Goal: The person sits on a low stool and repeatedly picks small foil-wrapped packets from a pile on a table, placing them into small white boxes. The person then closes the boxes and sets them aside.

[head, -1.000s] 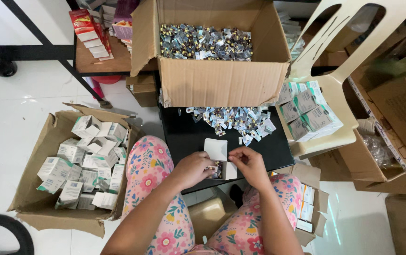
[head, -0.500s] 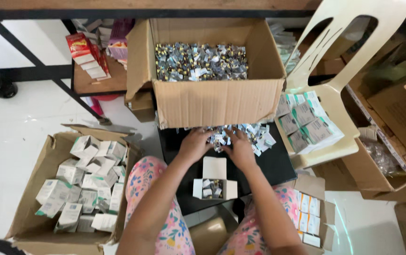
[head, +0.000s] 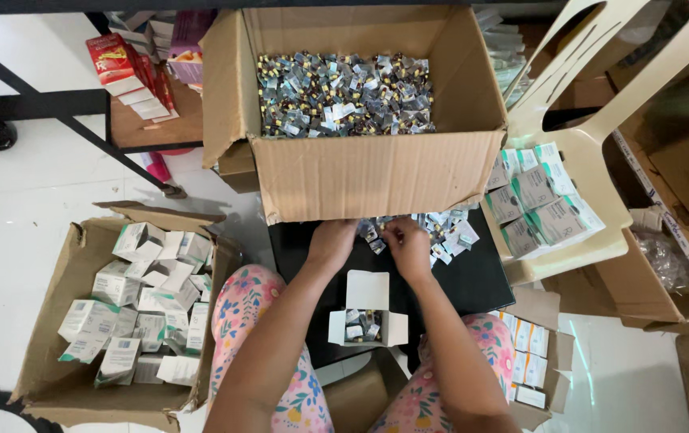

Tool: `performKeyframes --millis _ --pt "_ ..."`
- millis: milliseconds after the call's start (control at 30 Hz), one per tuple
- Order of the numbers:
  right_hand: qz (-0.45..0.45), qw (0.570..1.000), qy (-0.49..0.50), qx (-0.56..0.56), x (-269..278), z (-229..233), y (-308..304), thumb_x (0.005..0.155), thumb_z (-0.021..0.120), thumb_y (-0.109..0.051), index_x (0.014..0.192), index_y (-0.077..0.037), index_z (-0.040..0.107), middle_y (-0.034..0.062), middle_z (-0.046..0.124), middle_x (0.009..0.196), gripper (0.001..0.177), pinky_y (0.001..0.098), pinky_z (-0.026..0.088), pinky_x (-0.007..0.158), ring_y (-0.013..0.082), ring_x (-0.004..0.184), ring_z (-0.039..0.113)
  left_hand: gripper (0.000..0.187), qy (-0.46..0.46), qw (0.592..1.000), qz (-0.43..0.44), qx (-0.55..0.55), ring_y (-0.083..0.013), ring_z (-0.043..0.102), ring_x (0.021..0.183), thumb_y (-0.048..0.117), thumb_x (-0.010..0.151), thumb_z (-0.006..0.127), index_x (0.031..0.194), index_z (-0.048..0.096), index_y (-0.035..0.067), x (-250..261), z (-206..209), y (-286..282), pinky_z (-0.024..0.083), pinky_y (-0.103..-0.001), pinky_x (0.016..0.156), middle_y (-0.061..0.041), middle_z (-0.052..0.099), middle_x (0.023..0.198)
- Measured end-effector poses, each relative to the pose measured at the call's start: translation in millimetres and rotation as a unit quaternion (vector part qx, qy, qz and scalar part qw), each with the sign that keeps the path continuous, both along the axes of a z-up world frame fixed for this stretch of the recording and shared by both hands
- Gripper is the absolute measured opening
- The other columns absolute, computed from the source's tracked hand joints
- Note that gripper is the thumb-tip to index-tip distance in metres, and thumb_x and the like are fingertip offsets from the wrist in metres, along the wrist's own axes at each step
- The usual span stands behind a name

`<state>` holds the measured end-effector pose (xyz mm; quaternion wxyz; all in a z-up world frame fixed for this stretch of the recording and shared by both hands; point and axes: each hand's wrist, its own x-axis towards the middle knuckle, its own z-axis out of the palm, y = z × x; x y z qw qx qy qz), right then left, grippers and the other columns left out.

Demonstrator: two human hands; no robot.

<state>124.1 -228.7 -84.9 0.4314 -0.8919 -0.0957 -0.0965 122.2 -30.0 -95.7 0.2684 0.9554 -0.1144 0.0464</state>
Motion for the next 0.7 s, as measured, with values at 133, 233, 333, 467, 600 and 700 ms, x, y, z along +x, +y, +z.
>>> performKeyframes --millis 133,233,333,467,600,700 --pt "-0.001 0.992 0.062 0.11 2 2 -6 0.084 0.08 -0.006 0.092 0.002 0.071 0.0069 0.072 0.086 0.014 0.0266 0.055 0.066 0.0124 0.074 0.068 0.02 -0.07 0.986 0.013 -0.149 -0.0405 0.069 0.093 0.005 0.086 0.07 0.106 0.069 0.002 0 4 4 0.055 -0.05 0.078 -0.021 0.071 0.098" --pt "0.004 0.966 0.168 0.195 -6 13 -13 0.09 0.079 -0.006 0.091 0.002 0.073 0.0035 0.07 0.078 0.01 0.0251 0.048 0.064 0.0089 0.07 0.061 0.024 -0.037 0.939 0.001 -0.342 -0.0247 0.076 0.086 -0.002 0.083 0.068 0.107 0.068 0.002 -5 13 6 0.06 -0.037 0.076 -0.014 0.075 0.094" --pt "0.04 0.947 0.202 0.246 -27 35 -21 0.091 0.078 -0.003 0.094 0.0 0.074 0.0015 0.068 0.079 0.007 0.0236 0.045 0.065 0.0077 0.071 0.059 0.02 0.027 0.901 0.006 -0.433 -0.0143 0.073 0.081 -0.001 0.087 0.073 0.106 0.071 0.004 -23 33 7 0.059 -0.031 0.075 -0.009 0.076 0.091" --pt "0.114 0.938 0.199 0.259 -67 71 -28 0.089 0.076 0.0 0.095 0.002 0.072 0.0009 0.071 0.083 0.007 0.0229 0.053 0.071 0.0068 0.076 0.065 0.024 0.092 0.914 -0.021 -0.395 -0.0137 0.066 0.072 -0.001 0.086 0.07 0.109 0.073 0.006 -74 66 13 0.056 -0.031 0.067 -0.009 0.067 0.084" --pt "0.151 0.935 0.227 0.226 -107 93 -25 0.086 0.076 -0.001 0.098 0.001 0.072 -0.0001 0.073 0.085 0.013 0.0224 0.055 0.071 0.005 0.078 0.067 0.023 0.086 0.928 -0.074 -0.355 -0.0169 0.071 0.073 0.0 0.083 0.071 0.105 0.073 0.006 -128 90 11 0.057 -0.032 0.067 -0.009 0.069 0.087" --pt "0.143 0.95 0.241 0.14 -134 96 -20 0.086 0.079 -0.002 0.098 0.001 0.074 0.0013 0.073 0.082 0.013 0.0229 0.052 0.065 0.0048 0.074 0.063 0.025 0.062 0.945 -0.093 -0.307 -0.0208 0.072 0.075 0.0 0.08 0.07 0.104 0.073 0.006 -150 98 12 0.057 -0.033 0.069 -0.01 0.069 0.087"
